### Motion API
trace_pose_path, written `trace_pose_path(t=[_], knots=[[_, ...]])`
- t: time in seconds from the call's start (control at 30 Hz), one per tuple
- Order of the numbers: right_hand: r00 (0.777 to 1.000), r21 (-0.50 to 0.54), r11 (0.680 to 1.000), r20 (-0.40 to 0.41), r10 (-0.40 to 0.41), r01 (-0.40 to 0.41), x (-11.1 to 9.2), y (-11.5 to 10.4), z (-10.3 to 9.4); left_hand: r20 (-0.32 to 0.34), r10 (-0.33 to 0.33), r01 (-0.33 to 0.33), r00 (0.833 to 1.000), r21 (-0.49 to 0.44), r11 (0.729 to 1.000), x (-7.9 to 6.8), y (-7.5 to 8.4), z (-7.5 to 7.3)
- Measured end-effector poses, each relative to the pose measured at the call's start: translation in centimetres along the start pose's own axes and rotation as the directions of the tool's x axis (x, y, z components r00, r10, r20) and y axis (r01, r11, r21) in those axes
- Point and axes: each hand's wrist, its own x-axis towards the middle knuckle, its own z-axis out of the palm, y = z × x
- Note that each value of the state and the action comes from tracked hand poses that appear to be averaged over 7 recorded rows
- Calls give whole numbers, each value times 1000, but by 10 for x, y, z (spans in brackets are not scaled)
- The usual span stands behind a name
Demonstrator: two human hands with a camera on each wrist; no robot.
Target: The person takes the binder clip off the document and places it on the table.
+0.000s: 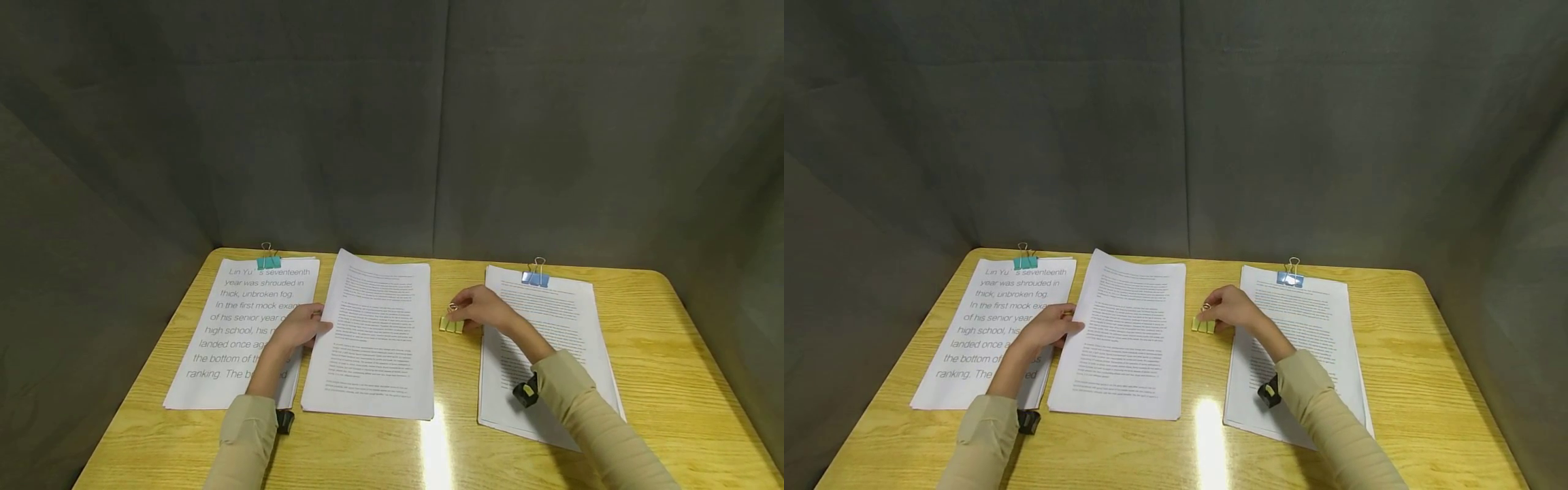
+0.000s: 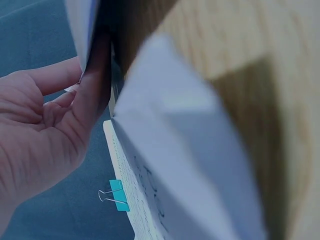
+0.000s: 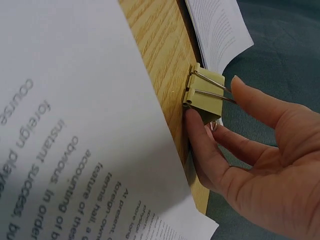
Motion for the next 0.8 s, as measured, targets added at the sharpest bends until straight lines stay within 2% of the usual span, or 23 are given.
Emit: trace_pose_path(t=[0.33,0.53,0.63,0.8], knots=[[999,-122,992,-11,-40,39,4,2,6,-7,1,0,1000,119,993,4,3,2],[999,-165,986,-20,-43,40,5,1,8,-21,43,-39,999,151,988,6,2,3],[998,-181,982,-20,-51,47,4,0,10,-44,67,-57,997,198,978,7,3,4],[994,-244,966,-29,-101,91,3,-1,15,-110,70,-35,991,299,954,3,11,9]])
